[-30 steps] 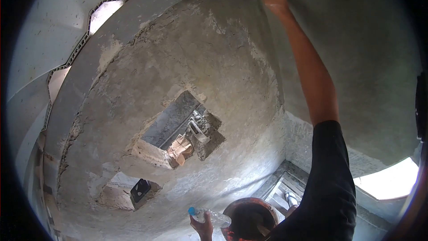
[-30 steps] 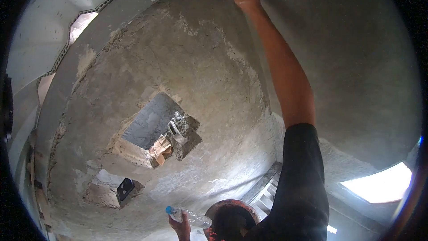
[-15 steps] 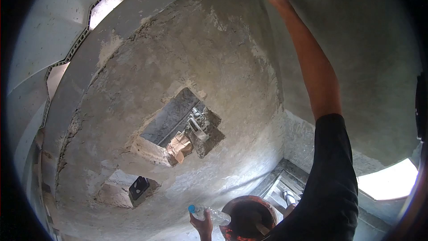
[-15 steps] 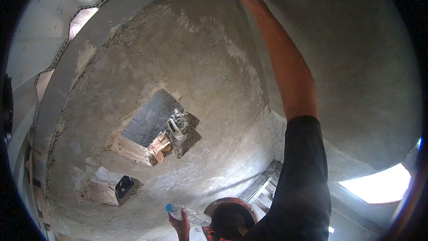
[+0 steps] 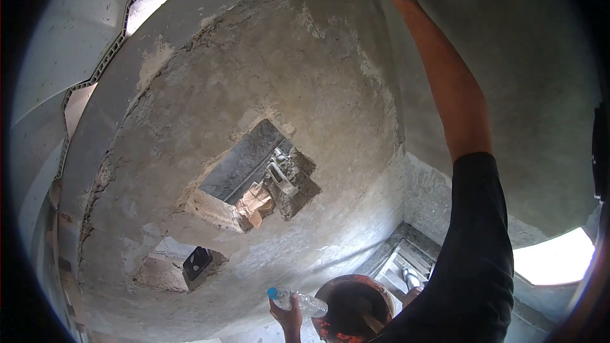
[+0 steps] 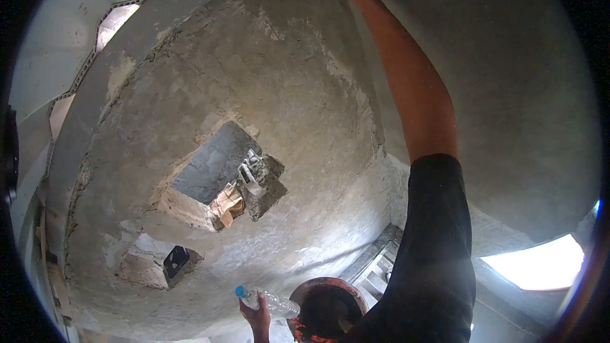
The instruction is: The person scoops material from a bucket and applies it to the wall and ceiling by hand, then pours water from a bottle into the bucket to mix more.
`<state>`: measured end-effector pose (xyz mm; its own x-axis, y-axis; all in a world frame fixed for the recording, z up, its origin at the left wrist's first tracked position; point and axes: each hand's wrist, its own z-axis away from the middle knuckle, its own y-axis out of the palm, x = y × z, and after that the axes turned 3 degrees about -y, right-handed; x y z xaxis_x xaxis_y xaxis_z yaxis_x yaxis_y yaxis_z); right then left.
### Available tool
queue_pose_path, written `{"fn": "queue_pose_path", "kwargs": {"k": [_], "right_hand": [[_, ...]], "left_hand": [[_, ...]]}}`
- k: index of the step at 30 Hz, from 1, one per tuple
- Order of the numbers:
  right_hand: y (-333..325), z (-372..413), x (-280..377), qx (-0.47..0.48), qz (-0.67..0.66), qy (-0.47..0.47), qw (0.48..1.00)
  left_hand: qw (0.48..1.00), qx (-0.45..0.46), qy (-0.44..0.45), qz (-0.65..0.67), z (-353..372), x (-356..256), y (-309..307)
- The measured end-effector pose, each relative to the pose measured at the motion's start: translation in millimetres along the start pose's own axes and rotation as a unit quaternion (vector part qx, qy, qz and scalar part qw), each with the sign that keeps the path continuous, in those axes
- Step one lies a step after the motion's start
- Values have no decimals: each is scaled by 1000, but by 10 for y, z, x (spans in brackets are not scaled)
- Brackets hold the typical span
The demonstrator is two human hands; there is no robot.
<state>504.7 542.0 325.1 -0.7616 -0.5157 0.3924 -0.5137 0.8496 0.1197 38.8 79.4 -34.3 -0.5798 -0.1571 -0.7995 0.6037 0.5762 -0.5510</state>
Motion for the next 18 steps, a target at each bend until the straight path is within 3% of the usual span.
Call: {"fn": "queue_pose_path", "kwargs": {"k": [4, 7, 9, 16, 18], "right_hand": [[170, 40, -181, -4, 7, -22, 1000], [279, 84, -119, -61, 114, -15, 991], [305, 126, -14, -58, 134, 48, 988], [120, 282, 116, 34, 10, 141, 989], [214, 372, -38, -164, 41, 23, 985]], "left_hand": [[998, 36, -15, 47, -16, -261, 0], [998, 25, -9, 57, -4, -267, 13], [998, 22, -1, 51, -7, -231, 9], [999, 16, 1, 38, 3, -228, -9], [999, 15, -1, 43, 10, -230, 4]]}}
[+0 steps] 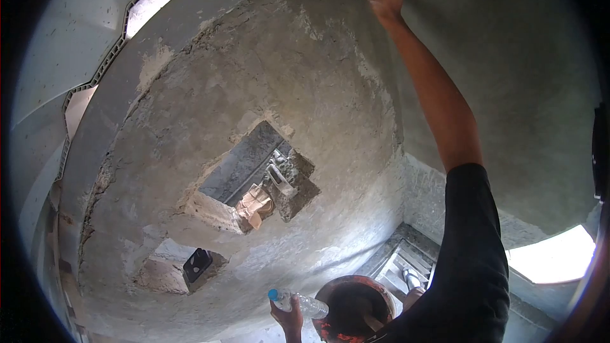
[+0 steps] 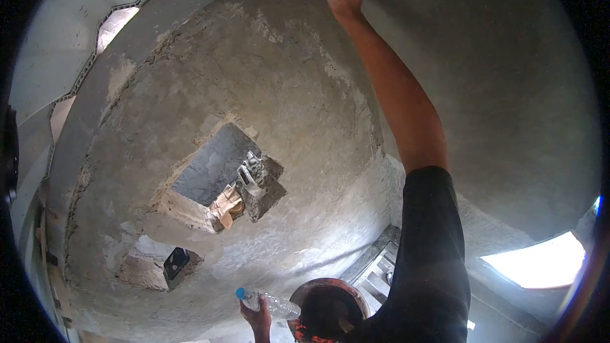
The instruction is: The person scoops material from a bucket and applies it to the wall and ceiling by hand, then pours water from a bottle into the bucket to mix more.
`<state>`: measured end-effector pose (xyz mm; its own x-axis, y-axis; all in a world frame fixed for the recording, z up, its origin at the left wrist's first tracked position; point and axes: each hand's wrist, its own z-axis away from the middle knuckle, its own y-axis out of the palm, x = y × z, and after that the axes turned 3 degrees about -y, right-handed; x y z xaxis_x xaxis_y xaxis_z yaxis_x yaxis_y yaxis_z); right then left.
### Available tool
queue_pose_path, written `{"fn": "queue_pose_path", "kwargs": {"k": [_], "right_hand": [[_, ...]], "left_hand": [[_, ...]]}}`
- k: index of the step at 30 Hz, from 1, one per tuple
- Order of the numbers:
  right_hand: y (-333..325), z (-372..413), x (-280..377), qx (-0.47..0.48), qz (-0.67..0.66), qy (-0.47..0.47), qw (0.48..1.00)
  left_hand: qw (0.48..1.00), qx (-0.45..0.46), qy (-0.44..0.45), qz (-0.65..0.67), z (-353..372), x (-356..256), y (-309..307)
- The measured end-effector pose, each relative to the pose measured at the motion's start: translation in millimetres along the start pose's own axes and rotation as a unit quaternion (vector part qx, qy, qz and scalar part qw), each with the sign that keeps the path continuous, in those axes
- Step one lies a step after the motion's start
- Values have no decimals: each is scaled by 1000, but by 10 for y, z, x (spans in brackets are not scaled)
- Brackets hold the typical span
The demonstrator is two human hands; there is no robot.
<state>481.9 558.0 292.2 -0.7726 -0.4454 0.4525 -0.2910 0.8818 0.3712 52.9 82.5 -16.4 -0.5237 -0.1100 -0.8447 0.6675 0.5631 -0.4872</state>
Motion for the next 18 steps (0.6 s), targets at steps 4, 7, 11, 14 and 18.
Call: {"fn": "queue_pose_path", "kwargs": {"k": [4, 7, 11, 14, 18], "right_hand": [[-305, 113, 60, 11, -51, -9, 999], [-446, 232, 33, 61, -135, 9, 989], [-774, 417, 57, 144, -188, 49, 970], [-1043, 637, 98, 187, -195, 74, 960], [-1501, 848, 313, 213, -338, 279, 873]], "left_hand": [[1000, 9, 0, 4, -18, -83, 7], [1000, 2, -5, -11, -10, -127, 5], [1000, 5, -9, 11, 0, -68, 9], [1000, 3, -15, 2, 36, -16, -3], [1000, -4, -22, -7, 60, -51, 27]]}}
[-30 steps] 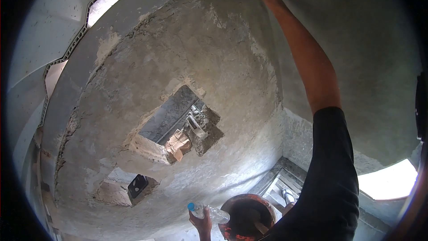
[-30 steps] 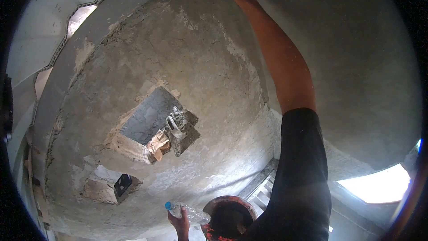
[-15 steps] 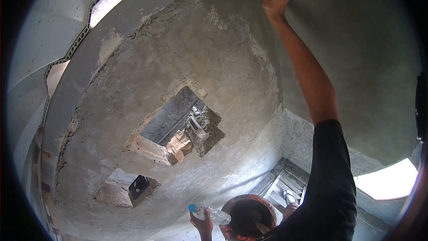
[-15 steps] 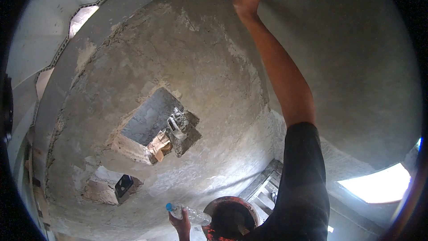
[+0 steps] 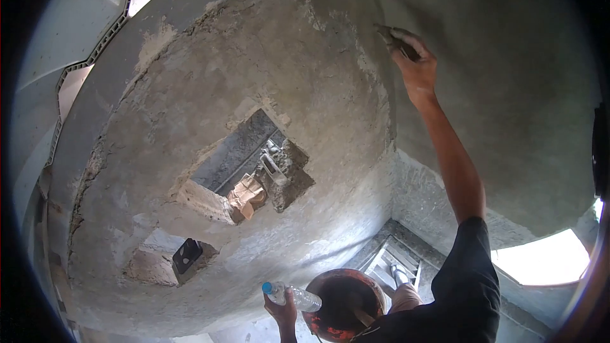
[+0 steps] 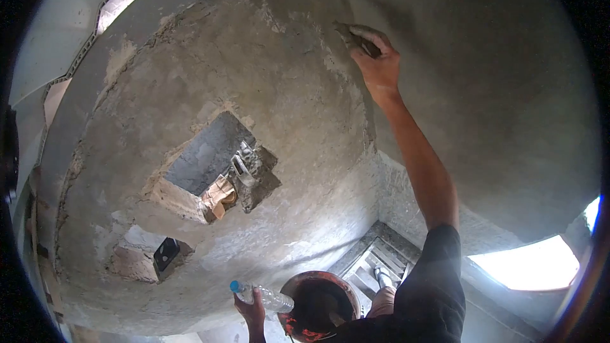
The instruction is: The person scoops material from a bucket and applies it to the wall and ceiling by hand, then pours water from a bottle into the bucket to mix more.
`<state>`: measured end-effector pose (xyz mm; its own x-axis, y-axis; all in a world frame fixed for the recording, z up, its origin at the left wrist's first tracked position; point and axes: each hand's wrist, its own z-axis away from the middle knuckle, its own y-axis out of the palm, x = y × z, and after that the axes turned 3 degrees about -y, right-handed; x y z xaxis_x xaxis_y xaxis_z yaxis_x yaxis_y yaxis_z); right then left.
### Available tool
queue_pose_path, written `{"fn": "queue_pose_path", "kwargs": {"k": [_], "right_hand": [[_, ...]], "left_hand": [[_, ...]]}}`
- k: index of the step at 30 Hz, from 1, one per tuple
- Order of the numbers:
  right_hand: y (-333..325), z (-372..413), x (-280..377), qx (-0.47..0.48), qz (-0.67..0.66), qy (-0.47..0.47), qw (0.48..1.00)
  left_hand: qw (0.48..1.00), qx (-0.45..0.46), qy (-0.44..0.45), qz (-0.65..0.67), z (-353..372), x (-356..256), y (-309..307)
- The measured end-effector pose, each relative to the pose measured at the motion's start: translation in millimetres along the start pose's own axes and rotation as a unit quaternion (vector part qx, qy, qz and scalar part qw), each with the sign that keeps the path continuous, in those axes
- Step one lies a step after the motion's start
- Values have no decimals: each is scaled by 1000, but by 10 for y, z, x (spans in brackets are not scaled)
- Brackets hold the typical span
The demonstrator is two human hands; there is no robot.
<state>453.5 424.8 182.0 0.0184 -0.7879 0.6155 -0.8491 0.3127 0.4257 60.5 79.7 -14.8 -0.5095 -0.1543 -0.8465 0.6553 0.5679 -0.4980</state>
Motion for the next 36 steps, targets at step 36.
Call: {"fn": "queue_pose_path", "kwargs": {"k": [36], "right_hand": [[484, -1081, -148, -79, 61, -52, 994]], "left_hand": [[1000, -6, 15, 13, -74, 3, -54]]}}
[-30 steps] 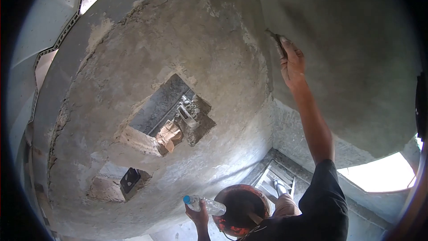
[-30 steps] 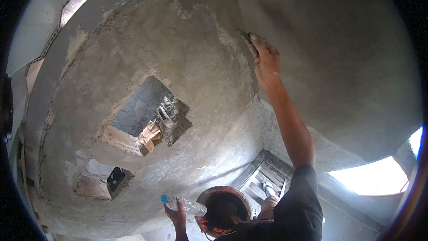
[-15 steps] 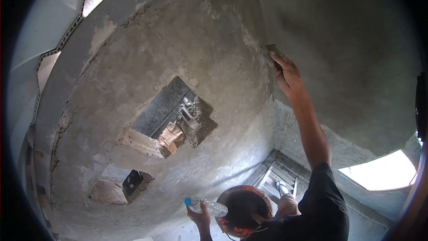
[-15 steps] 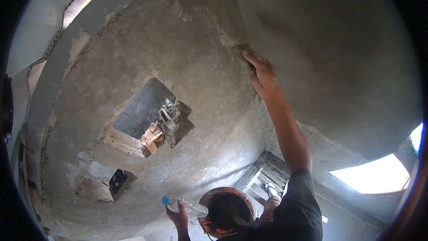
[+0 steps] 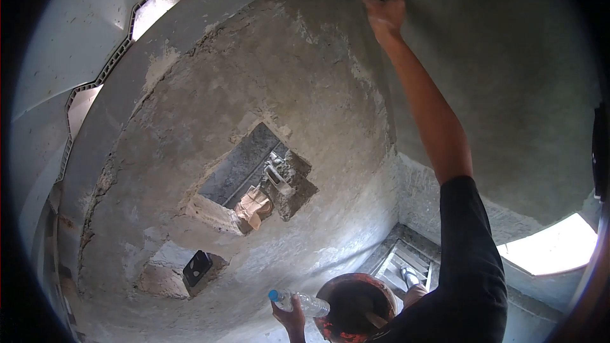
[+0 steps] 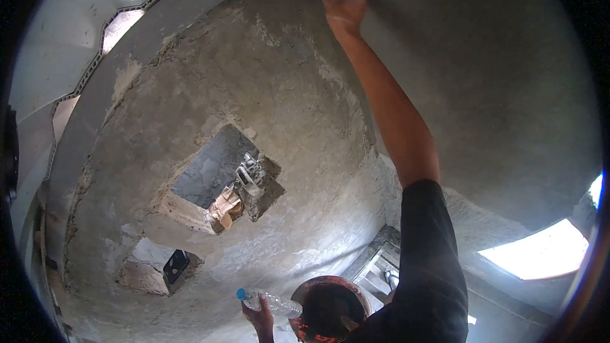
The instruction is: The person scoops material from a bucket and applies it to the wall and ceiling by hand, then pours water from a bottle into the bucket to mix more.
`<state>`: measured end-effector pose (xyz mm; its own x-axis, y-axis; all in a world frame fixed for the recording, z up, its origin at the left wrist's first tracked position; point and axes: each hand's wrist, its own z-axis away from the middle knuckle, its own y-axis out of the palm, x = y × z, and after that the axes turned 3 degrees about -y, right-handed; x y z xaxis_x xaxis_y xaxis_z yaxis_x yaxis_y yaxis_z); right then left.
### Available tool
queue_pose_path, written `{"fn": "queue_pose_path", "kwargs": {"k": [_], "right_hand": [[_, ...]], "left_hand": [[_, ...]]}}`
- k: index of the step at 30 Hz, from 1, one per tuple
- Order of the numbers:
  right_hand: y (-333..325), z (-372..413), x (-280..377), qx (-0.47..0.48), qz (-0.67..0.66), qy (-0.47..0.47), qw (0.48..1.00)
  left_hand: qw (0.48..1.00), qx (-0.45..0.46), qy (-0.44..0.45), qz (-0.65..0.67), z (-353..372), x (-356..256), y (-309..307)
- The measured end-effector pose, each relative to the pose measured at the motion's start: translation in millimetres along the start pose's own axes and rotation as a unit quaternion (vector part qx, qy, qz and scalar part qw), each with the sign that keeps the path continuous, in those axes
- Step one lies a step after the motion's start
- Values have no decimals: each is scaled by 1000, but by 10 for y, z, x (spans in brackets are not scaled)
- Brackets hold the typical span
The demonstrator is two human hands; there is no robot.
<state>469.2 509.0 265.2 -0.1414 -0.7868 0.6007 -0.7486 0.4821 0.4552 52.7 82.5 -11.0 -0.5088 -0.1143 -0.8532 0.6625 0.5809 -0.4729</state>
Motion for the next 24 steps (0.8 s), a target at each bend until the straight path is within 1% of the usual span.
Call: {"fn": "queue_pose_path", "kwargs": {"k": [1, 2, 3, 5, 6, 8, 12, 14, 15, 17, 18, 20, 21, 23, 24], "right_hand": [[60, -66, 80, -29, 90, -51, 994], [119, -100, 115, -56, 179, -100, 977], [182, -134, 81, -56, 178, -100, 977], [290, -203, 9, -128, 128, -163, 970], [316, -242, -35, -127, 127, -164, 970], [363, -289, -137, -148, 132, -225, 954], [436, -363, -299, -150, 173, -217, 949], [486, -386, -333, -130, 277, -144, 941], [506, -388, -325, -129, 277, -143, 942], [532, -427, -290, -71, 338, -52, 937], [536, -434, -292, -70, 338, -51, 937], [530, -447, -289, -85, 335, -104, 932], [517, -431, -263, -85, 335, -103, 933], [478, -387, -210, -99, 296, -207, 927], [474, -396, -225, -98, 296, -206, 928]], "left_hand": [[1000, -4, 8, -14, 0, -12, -2], [1000, -3, 7, -15, 3, 9, -10], [1000, -5, 3, -17, -1, 40, -14], [1000, -7, -3, -17, -6, 65, -9], [1000, -5, -5, -15, -6, 52, -5], [1000, -5, -6, -14, -10, 33, -13], [1000, -12, -6, 4, -6, 67, -26], [1000, -12, -11, 20, -17, 67, -22], [999, -15, -27, 14, -7, 27, -32], [999, -17, -42, 9, -12, 28, -36], [999, -17, -38, 6, -20, 72, -46], [999, -17, -34, 4, -22, 207, -52], [999, -23, -29, -5, -31, 262, -56], [999, -28, -27, -13, -22, 339, -72], [999, -25, -33, -9, -23, 288, -74]]}}
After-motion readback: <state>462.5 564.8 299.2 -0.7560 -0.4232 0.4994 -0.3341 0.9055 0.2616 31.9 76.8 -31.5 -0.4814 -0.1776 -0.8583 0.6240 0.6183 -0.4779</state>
